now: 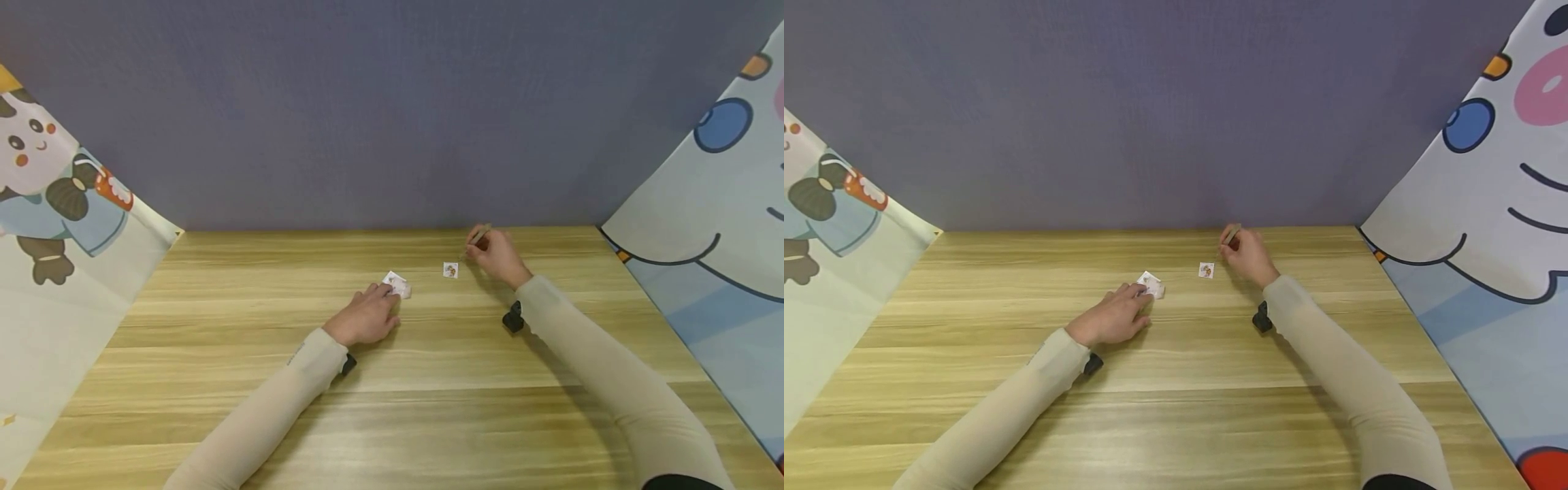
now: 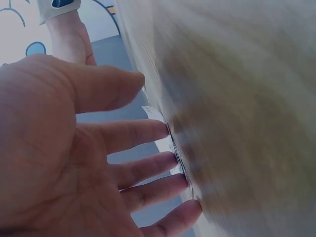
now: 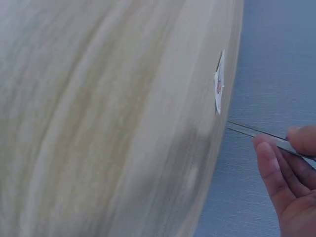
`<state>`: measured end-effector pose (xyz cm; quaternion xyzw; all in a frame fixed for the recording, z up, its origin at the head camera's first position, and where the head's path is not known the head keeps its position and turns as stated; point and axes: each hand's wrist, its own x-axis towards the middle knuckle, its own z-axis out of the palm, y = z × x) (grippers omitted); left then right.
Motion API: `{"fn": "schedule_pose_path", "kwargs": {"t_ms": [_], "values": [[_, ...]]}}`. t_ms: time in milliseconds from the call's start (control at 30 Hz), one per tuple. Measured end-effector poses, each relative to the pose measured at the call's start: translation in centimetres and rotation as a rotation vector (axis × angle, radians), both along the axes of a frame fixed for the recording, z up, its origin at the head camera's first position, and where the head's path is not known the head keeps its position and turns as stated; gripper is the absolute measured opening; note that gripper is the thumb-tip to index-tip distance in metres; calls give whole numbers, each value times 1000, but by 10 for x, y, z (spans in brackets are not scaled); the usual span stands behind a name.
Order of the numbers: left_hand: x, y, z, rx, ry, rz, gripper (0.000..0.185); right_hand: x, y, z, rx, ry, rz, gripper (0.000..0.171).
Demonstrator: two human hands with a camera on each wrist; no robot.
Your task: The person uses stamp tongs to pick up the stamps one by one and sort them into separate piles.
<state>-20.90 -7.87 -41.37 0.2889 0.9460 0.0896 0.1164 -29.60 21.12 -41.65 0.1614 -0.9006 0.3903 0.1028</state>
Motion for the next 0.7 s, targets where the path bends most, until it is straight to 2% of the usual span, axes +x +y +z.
{"fn": "schedule_pose_path", "kwargs": {"t_ms": [133,267,533,700], "values": [[0,0,0,4,-7,3,51,3,-2,2,-19,41,-5,5],[0,0,1,5,-22,8,52,9,-12,6,-24,84,27,6],[0,-1,1,-6,-48,18,51,23,-47,6,-55,125,190,8],[-1,-1,-1,-6,-45,22,51,24,-69,0,-63,111,227,7]]}}
